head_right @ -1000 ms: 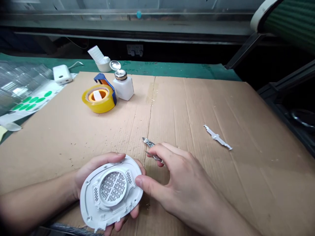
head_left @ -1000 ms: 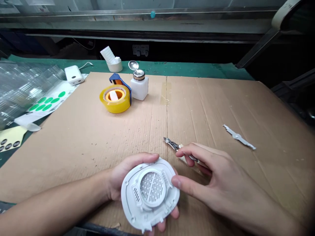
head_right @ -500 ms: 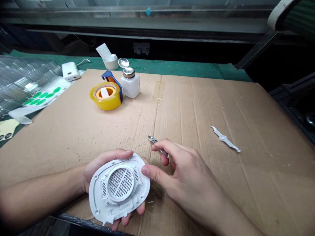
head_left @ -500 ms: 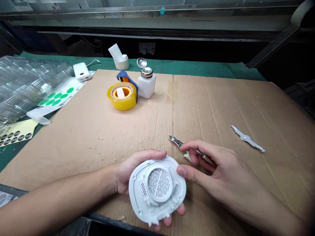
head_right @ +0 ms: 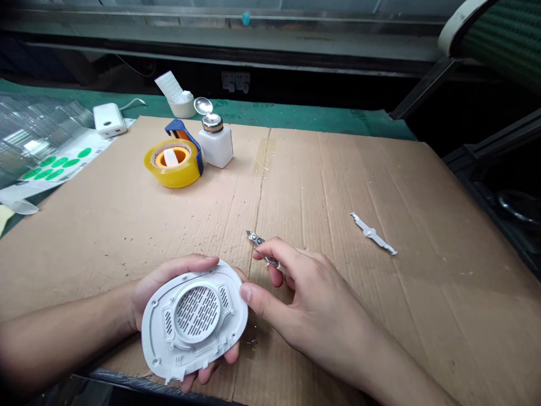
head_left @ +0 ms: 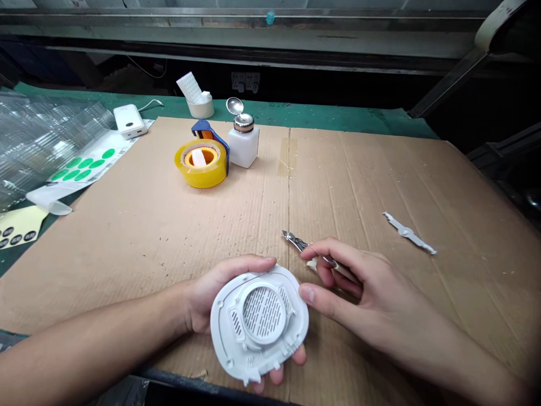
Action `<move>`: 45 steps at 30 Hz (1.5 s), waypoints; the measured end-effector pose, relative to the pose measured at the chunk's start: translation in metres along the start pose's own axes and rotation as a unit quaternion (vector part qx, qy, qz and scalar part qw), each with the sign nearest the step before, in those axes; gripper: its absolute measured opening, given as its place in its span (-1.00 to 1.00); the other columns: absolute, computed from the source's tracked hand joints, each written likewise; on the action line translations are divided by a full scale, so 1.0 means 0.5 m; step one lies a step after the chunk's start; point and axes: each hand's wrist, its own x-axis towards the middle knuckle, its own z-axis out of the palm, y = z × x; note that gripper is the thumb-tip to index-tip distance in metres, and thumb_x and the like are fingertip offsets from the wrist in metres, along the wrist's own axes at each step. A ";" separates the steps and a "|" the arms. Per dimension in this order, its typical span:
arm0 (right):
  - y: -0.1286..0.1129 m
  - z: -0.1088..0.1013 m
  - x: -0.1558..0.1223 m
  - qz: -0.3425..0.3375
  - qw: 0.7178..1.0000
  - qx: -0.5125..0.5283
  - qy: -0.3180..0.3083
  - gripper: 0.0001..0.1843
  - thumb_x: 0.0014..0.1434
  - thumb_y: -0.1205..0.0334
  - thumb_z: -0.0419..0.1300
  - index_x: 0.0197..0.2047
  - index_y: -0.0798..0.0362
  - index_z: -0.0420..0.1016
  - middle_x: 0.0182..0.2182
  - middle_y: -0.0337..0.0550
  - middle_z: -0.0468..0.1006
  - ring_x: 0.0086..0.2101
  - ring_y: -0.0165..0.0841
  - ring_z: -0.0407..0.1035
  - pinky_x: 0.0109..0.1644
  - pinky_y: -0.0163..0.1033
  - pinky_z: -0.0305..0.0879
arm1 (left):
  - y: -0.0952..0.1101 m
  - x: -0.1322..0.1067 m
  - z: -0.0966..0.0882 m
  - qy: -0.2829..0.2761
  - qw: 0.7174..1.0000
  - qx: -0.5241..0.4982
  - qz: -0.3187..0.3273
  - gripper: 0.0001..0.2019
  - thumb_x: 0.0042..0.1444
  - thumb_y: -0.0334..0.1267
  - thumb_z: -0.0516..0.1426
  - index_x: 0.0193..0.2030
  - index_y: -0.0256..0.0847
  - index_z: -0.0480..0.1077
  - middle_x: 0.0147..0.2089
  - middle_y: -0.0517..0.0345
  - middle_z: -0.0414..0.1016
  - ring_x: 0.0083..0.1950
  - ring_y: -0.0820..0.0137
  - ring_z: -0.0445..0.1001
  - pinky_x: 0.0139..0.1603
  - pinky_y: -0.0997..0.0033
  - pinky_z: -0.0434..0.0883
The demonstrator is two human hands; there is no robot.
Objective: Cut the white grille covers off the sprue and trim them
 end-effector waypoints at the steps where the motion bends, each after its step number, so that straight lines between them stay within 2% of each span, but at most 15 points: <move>1: -0.001 0.000 0.000 -0.003 1.000 0.000 -0.001 -0.68 0.20 -0.08 0.19 -0.07 -0.11 0.38 -0.47 -0.35 0.33 -0.49 -0.41 0.32 -0.45 -0.27 0.23 | -0.001 0.000 -0.002 -0.002 1.000 -0.001 -0.002 -0.35 0.09 0.30 0.05 0.02 -0.27 0.40 -0.10 -0.16 0.55 -0.29 0.21 0.57 -0.32 0.22 0.47; 5: -0.001 -0.001 -0.003 -0.009 1.000 0.000 -0.006 -0.74 0.22 -0.03 0.18 -0.09 -0.11 0.37 -0.47 -0.36 0.32 -0.49 -0.42 0.31 -0.47 -0.28 0.21 | 0.001 -0.003 0.002 0.001 1.000 0.003 -0.010 -0.33 0.10 0.30 0.05 0.00 -0.34 0.42 -0.11 -0.15 0.54 -0.27 0.20 0.57 -0.27 0.20 0.47; 10: -0.002 -0.001 -0.006 -0.035 0.999 -0.021 0.006 -0.77 0.23 0.04 0.18 -0.07 -0.10 0.35 -0.49 -0.39 0.32 -0.52 -0.45 0.30 -0.46 -0.29 0.20 | 0.003 -0.002 0.009 0.035 0.999 0.006 -0.018 -0.29 0.02 0.33 0.10 -0.04 -0.36 0.42 -0.15 -0.14 0.53 -0.30 0.23 0.58 -0.43 0.40 0.44; 13: -0.004 -0.006 -0.009 -0.063 0.997 -0.041 0.032 -0.79 0.23 0.10 0.20 -0.08 -0.07 0.35 -0.50 -0.39 0.34 -0.52 -0.46 0.31 -0.45 -0.32 0.21 | 0.003 -0.002 0.012 0.044 0.999 0.003 -0.015 -0.31 0.02 0.32 0.11 -0.01 -0.32 0.40 -0.16 -0.13 0.55 -0.30 0.25 0.59 -0.44 0.44 0.44; 15: -0.004 -0.012 -0.011 -0.105 0.993 -0.042 0.043 -0.78 0.26 0.07 0.20 -0.07 -0.05 0.37 -0.46 -0.37 0.40 -0.48 -0.47 0.34 -0.42 -0.34 0.23 | 0.003 -0.003 0.013 0.043 0.999 0.007 -0.010 -0.30 0.04 0.31 0.10 0.05 -0.31 0.38 -0.16 -0.12 0.56 -0.29 0.25 0.59 -0.41 0.41 0.46; 18: 0.000 -0.021 -0.011 -0.219 0.974 -0.049 0.030 -0.76 0.39 0.04 0.04 -0.11 -0.01 0.41 -0.38 -0.30 0.47 -0.40 -0.46 0.37 -0.34 -0.35 0.25 | 0.001 -0.006 0.012 0.036 0.999 0.006 -0.002 -0.28 0.07 0.32 0.06 0.11 -0.30 0.36 -0.16 -0.13 0.56 -0.30 0.23 0.59 -0.35 0.32 0.50; 21: 0.010 -0.020 -0.006 -0.326 0.937 -0.111 0.054 -0.66 0.43 0.10 -0.03 -0.25 0.09 0.44 -0.46 -0.25 0.43 -0.46 -0.44 0.27 -0.38 -0.29 0.15 | -0.002 -0.008 0.015 0.027 1.000 -0.008 0.006 -0.34 0.11 0.29 0.04 0.10 -0.24 0.36 -0.14 -0.14 0.56 -0.31 0.23 0.59 -0.33 0.28 0.49; 23: 0.017 -0.016 -0.002 -0.353 0.922 -0.145 0.068 -0.66 0.41 0.11 0.01 -0.27 0.14 0.46 -0.50 -0.25 0.39 -0.49 -0.43 0.19 -0.42 -0.25 0.06 | -0.002 -0.009 0.019 0.025 1.000 -0.014 0.010 -0.39 0.13 0.25 0.05 0.11 -0.20 0.35 -0.12 -0.14 0.57 -0.30 0.23 0.59 -0.37 0.32 0.47; 26: 0.026 -0.010 0.002 -0.355 0.916 -0.172 0.067 -0.65 0.40 0.10 0.04 -0.25 0.16 0.51 -0.52 -0.25 0.37 -0.51 -0.40 0.15 -0.44 -0.21 -0.01 | -0.001 -0.008 0.024 0.028 0.999 -0.014 0.014 -0.40 0.13 0.23 0.05 0.13 -0.19 0.34 -0.14 -0.15 0.58 -0.34 0.23 0.58 -0.49 0.45 0.40; 29: 0.030 -0.009 0.003 -0.347 0.914 -0.197 0.073 -0.63 0.39 0.09 0.04 -0.26 0.16 0.54 -0.54 -0.25 0.36 -0.51 -0.39 0.13 -0.44 -0.19 -0.04 | -0.001 -0.007 0.027 0.044 0.999 -0.001 0.011 -0.37 0.13 0.24 0.03 0.14 -0.22 0.34 -0.17 -0.14 0.58 -0.39 0.24 0.57 -0.55 0.47 0.37; 34: 0.032 -0.009 0.001 -0.339 0.915 -0.208 0.064 -0.60 0.40 0.07 0.03 -0.31 0.14 0.54 -0.55 -0.25 0.34 -0.52 -0.39 0.12 -0.45 -0.19 -0.06 | -0.001 -0.008 0.031 0.074 0.997 -0.003 -0.007 -0.37 0.09 0.27 0.05 0.06 -0.24 0.40 -0.19 -0.11 0.59 -0.39 0.27 0.57 -0.43 0.33 0.47; 37: 0.030 -0.009 0.000 -0.342 0.915 -0.208 0.060 -0.61 0.40 0.09 0.03 -0.32 0.14 0.53 -0.55 -0.27 0.33 -0.52 -0.39 0.11 -0.44 -0.18 -0.07 | 0.000 -0.006 0.037 0.083 0.997 0.003 -0.002 -0.41 0.07 0.25 0.10 0.03 -0.20 0.42 -0.22 -0.09 0.60 -0.40 0.28 0.57 -0.41 0.34 0.48; 40: 0.027 -0.009 0.001 -0.340 0.915 -0.209 0.054 -0.62 0.40 0.11 0.04 -0.34 0.13 0.52 -0.55 -0.28 0.34 -0.52 -0.40 0.11 -0.44 -0.18 -0.07 | 0.000 -0.004 0.040 0.077 0.997 0.005 0.001 -0.44 0.06 0.23 0.13 -0.03 -0.22 0.44 -0.22 -0.10 0.60 -0.41 0.27 0.57 -0.42 0.35 0.49; 45: 0.023 -0.008 0.001 -0.338 0.918 -0.201 0.046 -0.60 0.40 0.11 0.04 -0.41 0.11 0.47 -0.57 -0.29 0.32 -0.54 -0.42 0.08 -0.46 -0.20 -0.07 | -0.005 -0.004 0.028 0.063 0.998 0.006 0.013 -0.44 0.14 0.21 0.05 0.01 -0.25 0.38 -0.19 -0.14 0.60 -0.37 0.21 0.58 -0.43 0.32 0.48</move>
